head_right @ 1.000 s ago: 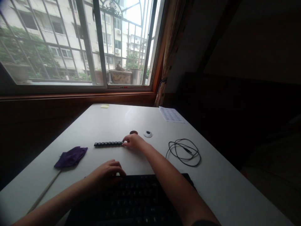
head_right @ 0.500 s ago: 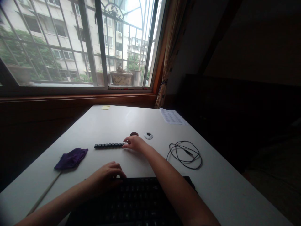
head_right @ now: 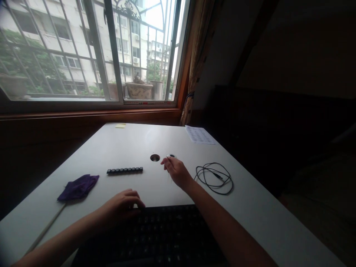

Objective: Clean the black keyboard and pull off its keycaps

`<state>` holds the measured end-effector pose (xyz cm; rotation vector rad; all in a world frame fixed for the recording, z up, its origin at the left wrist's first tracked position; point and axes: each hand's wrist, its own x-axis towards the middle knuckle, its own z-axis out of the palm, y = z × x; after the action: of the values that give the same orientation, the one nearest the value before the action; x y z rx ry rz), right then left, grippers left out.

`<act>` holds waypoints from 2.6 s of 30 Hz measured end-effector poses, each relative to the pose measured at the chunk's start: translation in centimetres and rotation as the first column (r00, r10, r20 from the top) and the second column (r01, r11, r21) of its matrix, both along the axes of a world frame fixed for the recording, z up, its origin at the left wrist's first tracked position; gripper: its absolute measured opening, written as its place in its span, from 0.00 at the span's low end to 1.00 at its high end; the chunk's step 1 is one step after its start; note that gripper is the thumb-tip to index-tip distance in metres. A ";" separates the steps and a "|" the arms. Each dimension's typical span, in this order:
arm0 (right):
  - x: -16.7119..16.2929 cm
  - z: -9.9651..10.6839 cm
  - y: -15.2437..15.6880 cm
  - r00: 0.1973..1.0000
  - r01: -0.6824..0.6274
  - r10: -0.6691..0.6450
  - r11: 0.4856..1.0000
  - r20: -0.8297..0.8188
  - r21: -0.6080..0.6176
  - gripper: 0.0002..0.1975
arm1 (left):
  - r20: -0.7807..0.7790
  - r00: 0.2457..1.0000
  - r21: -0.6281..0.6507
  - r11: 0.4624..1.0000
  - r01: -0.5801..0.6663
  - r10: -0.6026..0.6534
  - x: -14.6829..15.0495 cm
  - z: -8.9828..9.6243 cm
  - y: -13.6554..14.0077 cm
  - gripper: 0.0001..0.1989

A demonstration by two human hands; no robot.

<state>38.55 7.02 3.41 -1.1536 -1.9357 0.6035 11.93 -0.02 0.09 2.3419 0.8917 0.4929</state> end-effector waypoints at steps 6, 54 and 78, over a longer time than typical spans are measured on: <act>2.0 1.3 -5.0 0.982 0.188 -0.188 0.982 -0.010 -0.026 0.25 | 0.011 1.000 -0.024 1.000 0.010 -0.010 -0.2 -0.3 0.2 0.10; 0.1 -3.5 -9.4 0.963 -0.119 0.120 0.993 0.241 -0.019 0.12 | 0.003 1.000 0.011 1.000 0.010 -0.010 -0.1 -0.6 0.1 0.11; -0.6 -5.1 -9.6 0.810 0.037 -0.126 0.986 0.572 0.163 0.17 | 0.011 1.000 -0.022 1.000 -0.011 0.012 0.0 -1.1 0.4 0.11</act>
<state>37.96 -2.55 -1.72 -1.4330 -2.3726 0.0419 11.90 0.37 -1.02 2.3132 0.9018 0.4976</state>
